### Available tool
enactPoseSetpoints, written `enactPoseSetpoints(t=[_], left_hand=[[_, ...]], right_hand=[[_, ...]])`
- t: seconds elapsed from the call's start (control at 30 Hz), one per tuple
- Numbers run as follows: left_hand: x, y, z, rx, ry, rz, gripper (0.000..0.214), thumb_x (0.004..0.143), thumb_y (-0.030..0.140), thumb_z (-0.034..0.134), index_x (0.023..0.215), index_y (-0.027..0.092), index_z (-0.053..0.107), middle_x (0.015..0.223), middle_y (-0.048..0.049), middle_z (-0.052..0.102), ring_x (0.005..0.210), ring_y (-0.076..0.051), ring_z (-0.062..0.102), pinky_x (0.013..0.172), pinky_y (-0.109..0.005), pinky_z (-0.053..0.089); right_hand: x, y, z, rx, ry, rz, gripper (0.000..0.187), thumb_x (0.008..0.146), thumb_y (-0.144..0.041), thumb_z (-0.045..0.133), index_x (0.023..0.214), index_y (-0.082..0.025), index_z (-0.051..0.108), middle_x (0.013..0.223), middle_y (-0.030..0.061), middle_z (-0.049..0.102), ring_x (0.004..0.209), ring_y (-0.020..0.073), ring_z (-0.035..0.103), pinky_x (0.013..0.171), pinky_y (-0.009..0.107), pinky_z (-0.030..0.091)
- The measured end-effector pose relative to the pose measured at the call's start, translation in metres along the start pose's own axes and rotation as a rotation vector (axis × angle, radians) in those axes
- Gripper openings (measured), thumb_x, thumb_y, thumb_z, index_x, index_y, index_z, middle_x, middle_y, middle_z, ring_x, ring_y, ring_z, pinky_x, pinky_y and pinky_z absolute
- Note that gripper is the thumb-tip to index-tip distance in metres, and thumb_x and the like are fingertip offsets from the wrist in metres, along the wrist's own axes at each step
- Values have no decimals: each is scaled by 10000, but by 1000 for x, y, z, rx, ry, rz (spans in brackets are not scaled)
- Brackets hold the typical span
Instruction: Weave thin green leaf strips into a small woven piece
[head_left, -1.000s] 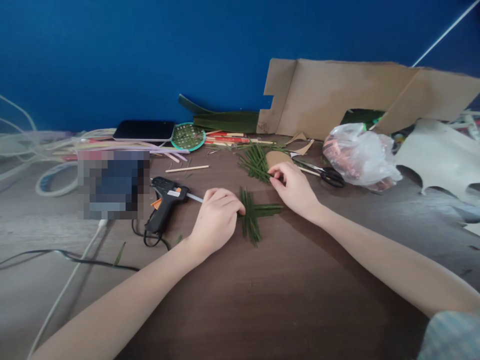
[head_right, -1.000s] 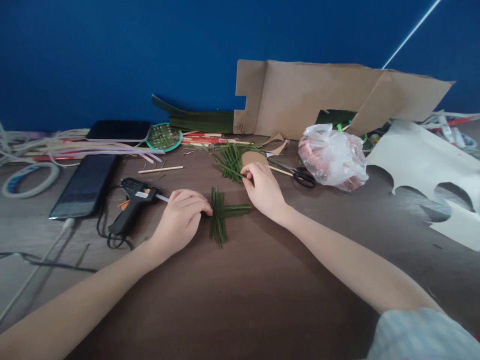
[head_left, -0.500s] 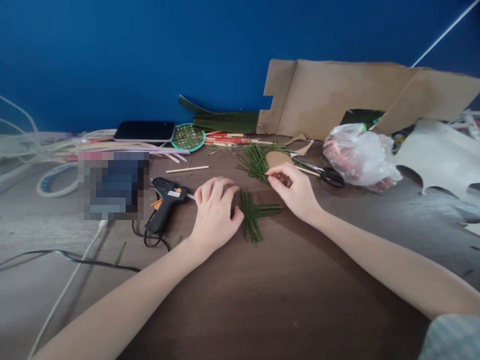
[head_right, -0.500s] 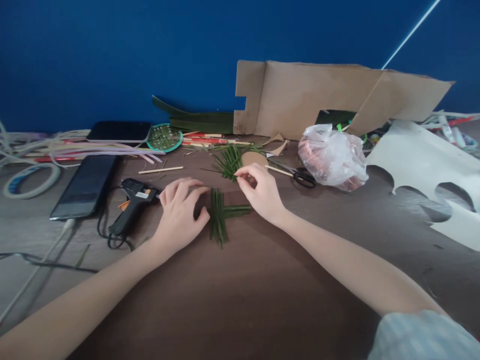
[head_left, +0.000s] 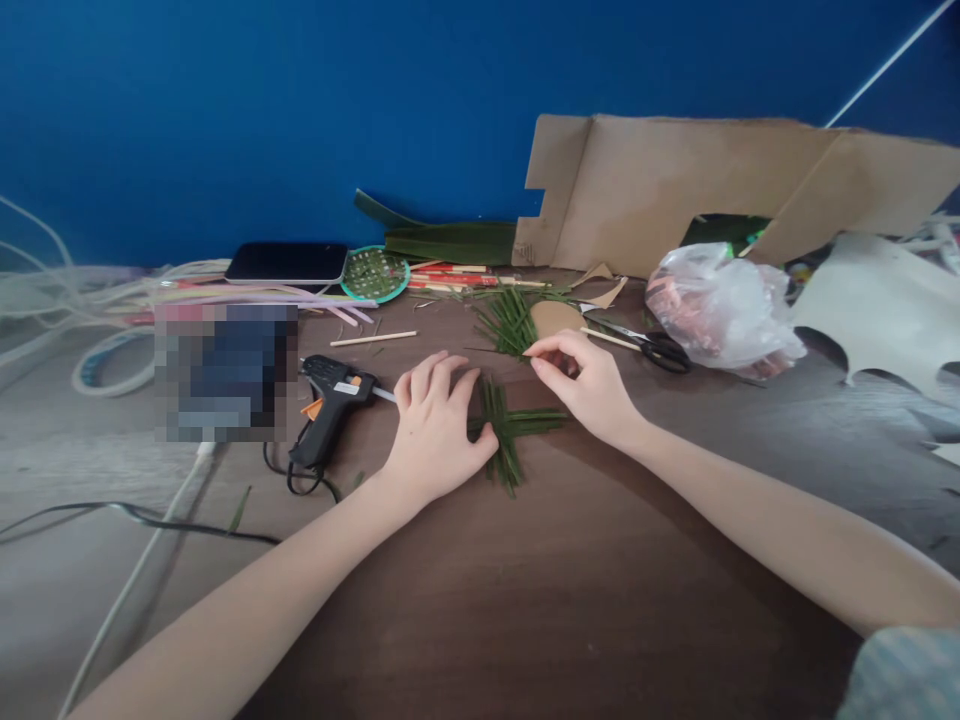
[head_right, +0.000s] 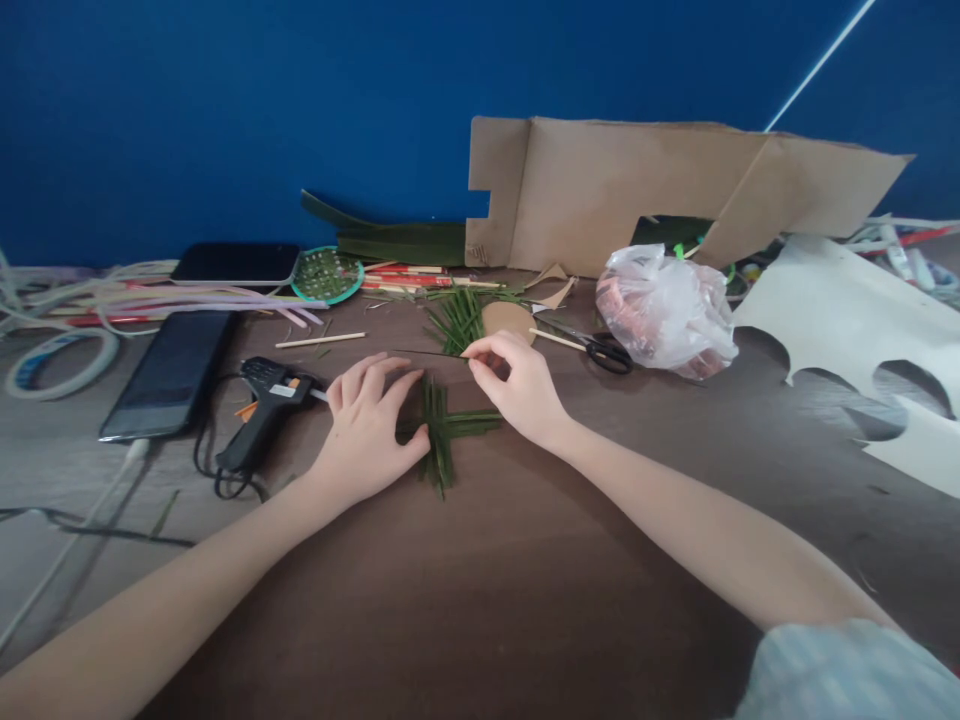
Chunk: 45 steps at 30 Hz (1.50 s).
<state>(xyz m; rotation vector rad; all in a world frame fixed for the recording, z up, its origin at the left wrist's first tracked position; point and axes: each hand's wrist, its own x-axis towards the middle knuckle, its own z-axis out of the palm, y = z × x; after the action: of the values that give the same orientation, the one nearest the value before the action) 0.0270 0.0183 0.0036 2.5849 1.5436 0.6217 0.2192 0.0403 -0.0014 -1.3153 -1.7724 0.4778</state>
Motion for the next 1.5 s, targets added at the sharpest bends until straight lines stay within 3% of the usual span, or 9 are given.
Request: enactPoseSetpoints(t=[0.47, 0.8, 1.0, 1.27, 1.5], left_hand=[[-3, -1, 0, -22, 58, 42, 283, 718, 217, 557, 986, 190, 468, 1156, -116, 493, 1194, -291, 373, 971, -454, 289], [-5, -2, 0, 15, 98, 109, 223, 742, 181, 539, 956, 200, 479, 1132, -116, 445, 1109, -283, 389, 907, -448, 335], [-6, 0, 0, 31, 92, 61, 206, 734, 192, 561, 935, 202, 520, 1136, -109, 426, 1038, -283, 393, 839, -436, 362], [-4, -1, 1, 8, 78, 37, 254, 719, 210, 573, 960, 187, 494, 1142, -110, 453, 1072, -277, 397, 890, -436, 334], [-2, -2, -1, -53, 28, 97, 220, 738, 161, 542, 946, 203, 481, 1046, -57, 579, 1123, -265, 420, 923, -428, 292]], right_hand=[[2, 3, -1, 43, -19, 48, 90, 791, -220, 566, 806, -193, 651, 726, 5, 635, 629, 131, 525, 575, 270, 398], [1, -2, -5, 7, -259, -35, 78, 783, -179, 599, 783, -190, 676, 727, 8, 641, 678, 135, 538, 621, 270, 414], [2, -1, -6, -8, -224, 37, 84, 779, -172, 599, 791, -169, 682, 730, 7, 636, 608, 109, 505, 597, 252, 398], [1, -1, -6, 15, -197, 37, 88, 781, -182, 589, 793, -168, 675, 744, 11, 633, 613, 108, 502, 599, 248, 398], [1, 0, -5, 18, -200, 31, 90, 784, -196, 582, 795, -178, 670, 740, 12, 630, 623, 115, 505, 604, 256, 404]])
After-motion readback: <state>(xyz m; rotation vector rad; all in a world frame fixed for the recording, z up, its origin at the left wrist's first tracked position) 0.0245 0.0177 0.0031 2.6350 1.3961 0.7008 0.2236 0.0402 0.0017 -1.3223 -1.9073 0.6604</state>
